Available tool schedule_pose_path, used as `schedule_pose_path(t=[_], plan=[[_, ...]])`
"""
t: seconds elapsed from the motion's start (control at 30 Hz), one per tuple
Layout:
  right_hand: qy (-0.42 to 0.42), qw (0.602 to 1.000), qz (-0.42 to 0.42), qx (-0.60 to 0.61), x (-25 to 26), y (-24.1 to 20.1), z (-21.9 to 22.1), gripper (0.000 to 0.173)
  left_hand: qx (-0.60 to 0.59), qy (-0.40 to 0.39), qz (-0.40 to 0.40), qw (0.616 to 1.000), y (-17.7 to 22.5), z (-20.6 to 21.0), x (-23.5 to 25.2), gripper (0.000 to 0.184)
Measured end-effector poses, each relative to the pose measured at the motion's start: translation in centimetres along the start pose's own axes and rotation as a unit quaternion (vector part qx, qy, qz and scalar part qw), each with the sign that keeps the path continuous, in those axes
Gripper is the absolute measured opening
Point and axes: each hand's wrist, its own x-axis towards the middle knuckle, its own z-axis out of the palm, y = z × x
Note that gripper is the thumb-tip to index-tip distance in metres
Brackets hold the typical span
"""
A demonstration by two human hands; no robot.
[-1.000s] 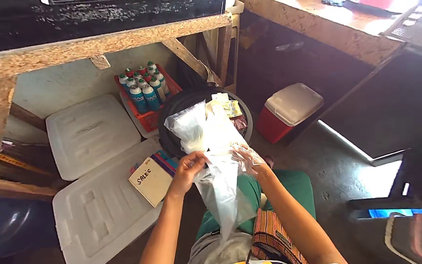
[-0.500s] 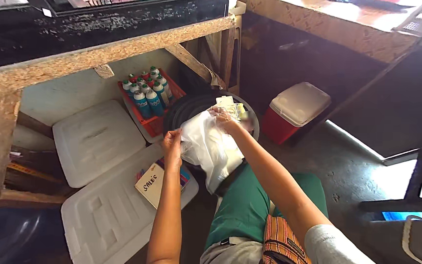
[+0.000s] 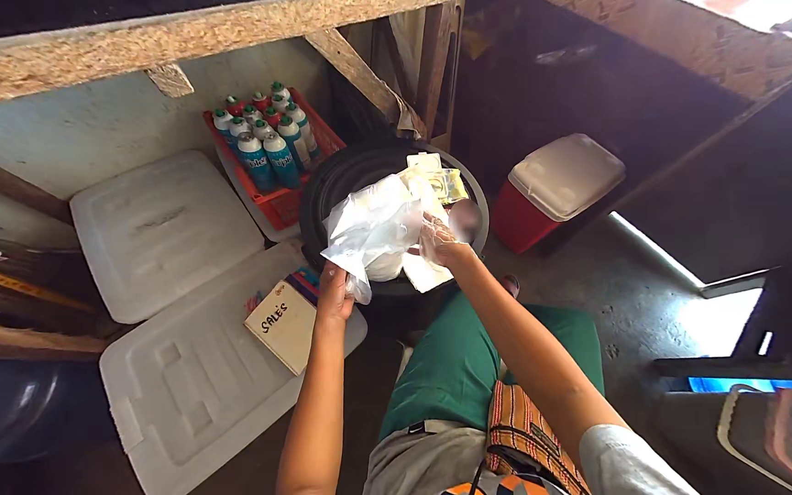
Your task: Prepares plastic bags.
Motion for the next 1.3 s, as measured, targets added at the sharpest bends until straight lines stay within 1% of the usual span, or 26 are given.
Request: schedule_pose_path(t=[0.03,0.1,0.17,0.2,0.27,0.33,0.37,0.43,0.5,0.53,0.57,0.6,0.63,0.67,0.7,0.73,0.8,0.83,0.9,0.93,1.0,1.03,1.13,1.2,1.27,1.3], plan=[[-0.010,1.000,-0.007,-0.008,0.0,0.2,-0.2,0.031,0.027,0.009,0.023,0.999,-0.2,0.1,-0.4,0.029],[0.019,0.997,-0.044,-0.068,0.5,1.4,0.2,0.025,0.105,0.024,0.073,0.992,-1.2,0.1,-0.1,0.037],[0.053,0.981,-0.094,-0.159,1.7,3.4,0.2,0.024,0.165,0.036,0.107,0.980,-2.1,0.1,1.0,0.032],[0.061,0.976,-0.097,-0.184,2.1,4.3,-0.1,0.024,0.182,0.040,0.110,0.976,-2.3,0.2,1.3,0.028],[0.056,0.980,-0.083,-0.169,2.6,5.7,-0.8,0.025,0.231,0.054,0.111,0.965,-2.2,0.1,1.3,0.022],[0.060,0.978,-0.062,-0.189,2.5,6.5,-1.6,0.026,0.310,0.046,0.116,0.942,-2.0,-0.9,1.2,0.022],[0.064,0.973,-0.054,-0.215,2.2,6.4,-2.0,0.028,0.341,0.025,0.111,0.933,-1.4,-1.6,1.3,0.032],[0.081,0.963,-0.074,-0.245,1.6,5.4,-2.5,0.036,0.353,-0.016,0.135,0.926,0.8,-2.3,1.7,0.060],[0.091,0.961,-0.111,-0.236,1.5,3.2,-2.6,0.044,0.345,-0.051,0.203,0.915,3.5,-2.2,2.0,0.081],[0.079,0.962,-0.132,-0.226,1.4,1.8,-2.4,0.047,0.345,-0.076,0.244,0.903,4.7,-1.9,2.5,0.085],[0.061,0.961,-0.152,-0.221,1.2,0.2,-2.0,0.049,0.343,-0.107,0.276,0.891,5.8,-1.4,3.3,0.083],[0.038,0.960,-0.169,-0.221,1.0,-1.3,-1.5,0.051,0.341,-0.140,0.300,0.880,6.5,-0.7,4.3,0.076],[0.012,0.956,-0.191,-0.224,0.8,-2.7,-0.9,0.054,0.333,-0.174,0.303,0.876,6.8,-0.2,5.3,0.064],[-0.016,0.949,-0.220,-0.226,0.7,-3.7,-0.3,0.058,0.325,-0.196,0.284,0.881,6.8,0.2,5.8,0.055],[-0.044,0.939,-0.258,-0.223,0.8,-4.3,0.3,0.059,0.326,-0.186,0.248,0.893,6.7,0.4,5.2,0.048],[-0.064,0.929,-0.297,-0.213,1.2,-4.5,1.0,0.055,0.335,-0.144,0.200,0.909,6.6,0.6,3.6,0.042],[-0.049,0.925,-0.330,-0.181,1.6,-4.1,2.5,0.040,0.376,-0.070,0.151,0.912,4.7,0.8,3.2,0.043],[-0.020,0.927,-0.315,-0.204,1.2,-3.6,2.9,0.038,0.393,-0.055,0.142,0.907,4.0,1.3,3.6,0.045],[0.035,0.918,-0.252,-0.303,0.6,-1.9,3.5,0.047,0.420,-0.041,0.139,0.896,3.2,2.1,3.6,0.049],[0.043,0.917,-0.231,-0.323,0.9,-0.4,3.4,0.053,0.433,-0.041,0.137,0.890,2.8,2.1,3.2,0.048],[0.058,0.918,-0.232,-0.315,2.4,3.1,3.0,0.059,0.475,-0.041,0.120,0.871,1.8,1.7,2.9,0.045],[0.062,0.916,-0.231,-0.324,2.9,4.4,2.8,0.060,0.495,-0.043,0.118,0.860,1.1,1.4,3.0,0.045],[0.052,0.894,-0.189,-0.402,2.4,6.0,2.1,0.064,0.567,-0.074,0.139,0.809,-0.8,0.5,4.3,0.044],[0.033,0.886,-0.138,-0.441,1.3,6.6,1.3,0.062,0.574,-0.085,0.149,0.800,-1.5,0.4,4.2,0.043],[0.017,0.877,-0.075,-0.475,1.0,7.0,0.6,0.057,0.610,-0.088,0.131,0.776,-1.2,0.5,3.8,0.046],[0.012,0.872,-0.059,-0.486,0.5,7.1,0.2,0.058,0.621,-0.088,0.117,0.770,-0.8,0.6,3.4,0.048]])
